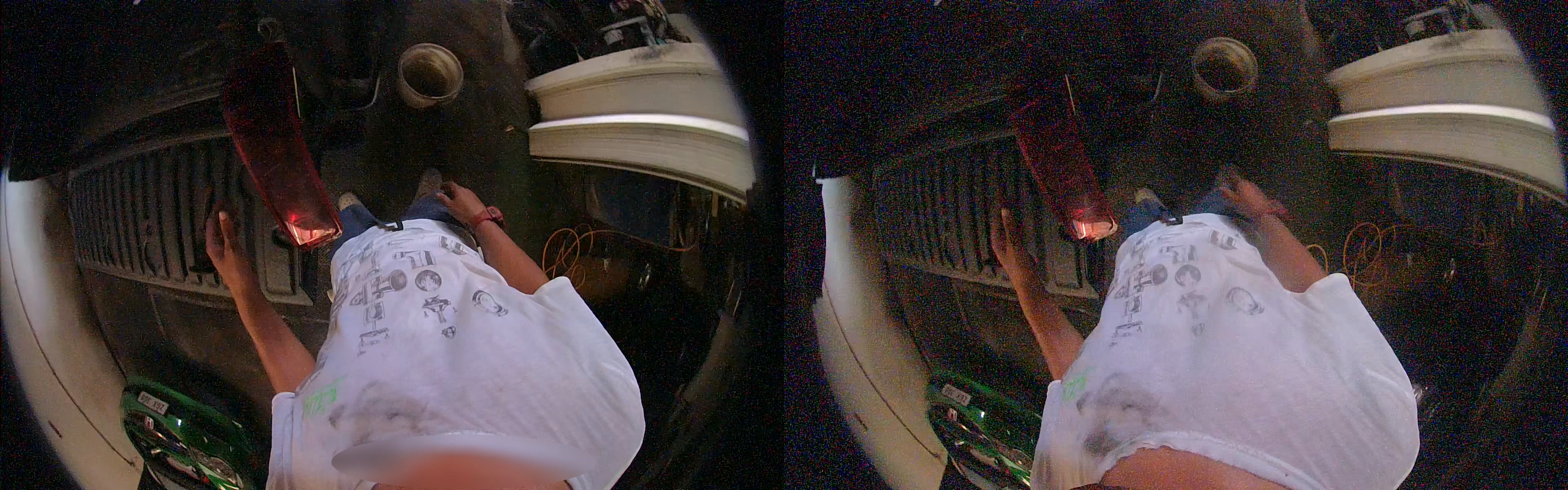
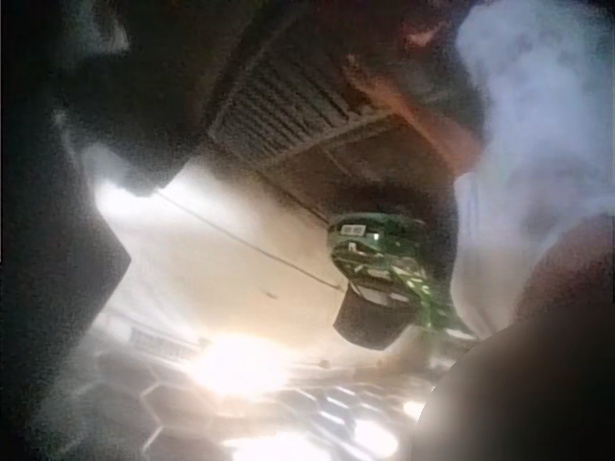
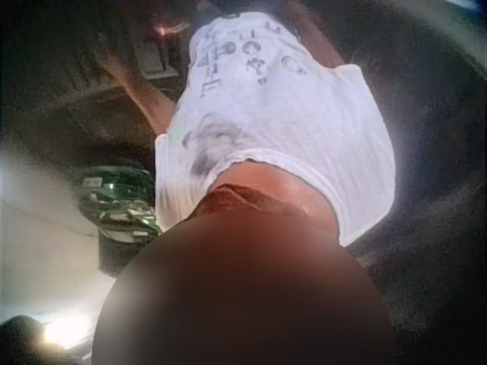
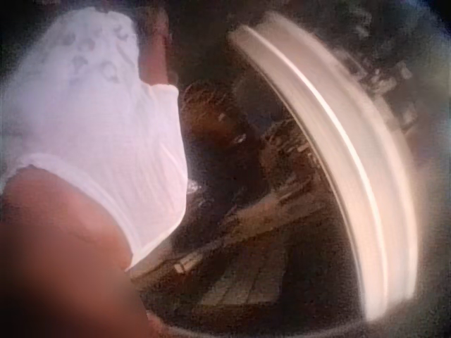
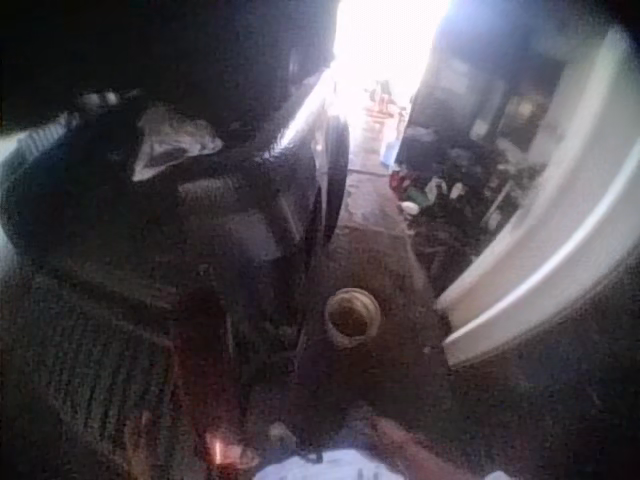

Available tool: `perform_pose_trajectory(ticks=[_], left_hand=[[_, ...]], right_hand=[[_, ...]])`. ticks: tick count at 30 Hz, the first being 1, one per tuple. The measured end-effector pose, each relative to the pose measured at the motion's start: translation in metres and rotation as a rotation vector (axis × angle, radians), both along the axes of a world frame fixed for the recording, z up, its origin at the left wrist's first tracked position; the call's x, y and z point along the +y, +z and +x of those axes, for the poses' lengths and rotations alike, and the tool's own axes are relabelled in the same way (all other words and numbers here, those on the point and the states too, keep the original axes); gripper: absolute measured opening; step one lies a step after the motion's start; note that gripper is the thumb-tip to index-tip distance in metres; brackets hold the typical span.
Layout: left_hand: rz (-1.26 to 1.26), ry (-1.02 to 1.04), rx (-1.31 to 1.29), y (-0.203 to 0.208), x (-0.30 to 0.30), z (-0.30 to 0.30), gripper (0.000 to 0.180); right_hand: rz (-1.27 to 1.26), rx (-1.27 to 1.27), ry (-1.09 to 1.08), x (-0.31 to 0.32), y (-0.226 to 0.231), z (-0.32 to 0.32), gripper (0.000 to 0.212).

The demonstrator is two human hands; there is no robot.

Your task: The person removes a red taillight assembly from the rear of a dark-colored car, disconnects the wiring harness, and then reinstalls the taillight by reconnecting the harness and seating the unit into its housing.

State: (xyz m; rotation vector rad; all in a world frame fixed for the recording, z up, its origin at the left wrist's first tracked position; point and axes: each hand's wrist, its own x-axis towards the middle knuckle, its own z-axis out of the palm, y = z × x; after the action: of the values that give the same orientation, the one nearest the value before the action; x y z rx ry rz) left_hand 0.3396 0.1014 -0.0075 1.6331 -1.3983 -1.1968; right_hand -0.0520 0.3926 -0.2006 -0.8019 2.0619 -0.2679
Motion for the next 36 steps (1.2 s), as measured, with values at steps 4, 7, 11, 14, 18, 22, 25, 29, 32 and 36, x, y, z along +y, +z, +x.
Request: perform_pose_trajectory(ticks=[4,7,11,14,18,22,25,29,32,36], left_hand=[[-0.083,-0.081,0.032,0.026,0.003,0.002,0.076],[-0.122,-0.13,0.087,0.037,0.013,0.005,0.072],[-0.188,-0.126,0.132,0.039,0.036,0.028,0.068],[-0.232,-0.157,0.156,0.029,0.044,0.044,0.065],[-0.19,-0.161,0.141,0.014,0.034,0.053,0.064],[-0.225,-0.192,0.104,0.0,0.022,0.06,0.066],[-0.223,-0.184,0.091,-0.011,0.022,0.059,0.067],[-0.201,-0.286,0.091,-0.016,0.021,0.054,0.07],[-0.177,-0.309,0.116,-0.015,0.017,0.052,0.071],[-0.185,-0.254,0.06,-0.016,0.016,0.06,0.062]], right_hand=[[-0.06,0.084,0.066,0.0,0.024,0.018,0.062],[-0.009,0.134,-0.132,0.028,0.018,0.029,0.065],[0.146,0.162,-0.3,0.085,-0.006,0.048,0.067],[0.172,0.151,-0.372,0.124,-0.027,0.066,0.07],[0.145,0.111,-0.375,0.151,-0.041,0.092,0.071],[0.082,0.055,-0.382,0.161,-0.037,0.123,0.072],[0.182,0.032,-0.408,0.161,-0.036,0.135,0.071],[0.123,0.033,-0.458,0.16,-0.048,0.135,0.069],[0.126,0.082,-0.457,0.155,-0.065,0.13,0.067],[0.104,0.071,-0.466,0.153,-0.082,0.135,0.065]])
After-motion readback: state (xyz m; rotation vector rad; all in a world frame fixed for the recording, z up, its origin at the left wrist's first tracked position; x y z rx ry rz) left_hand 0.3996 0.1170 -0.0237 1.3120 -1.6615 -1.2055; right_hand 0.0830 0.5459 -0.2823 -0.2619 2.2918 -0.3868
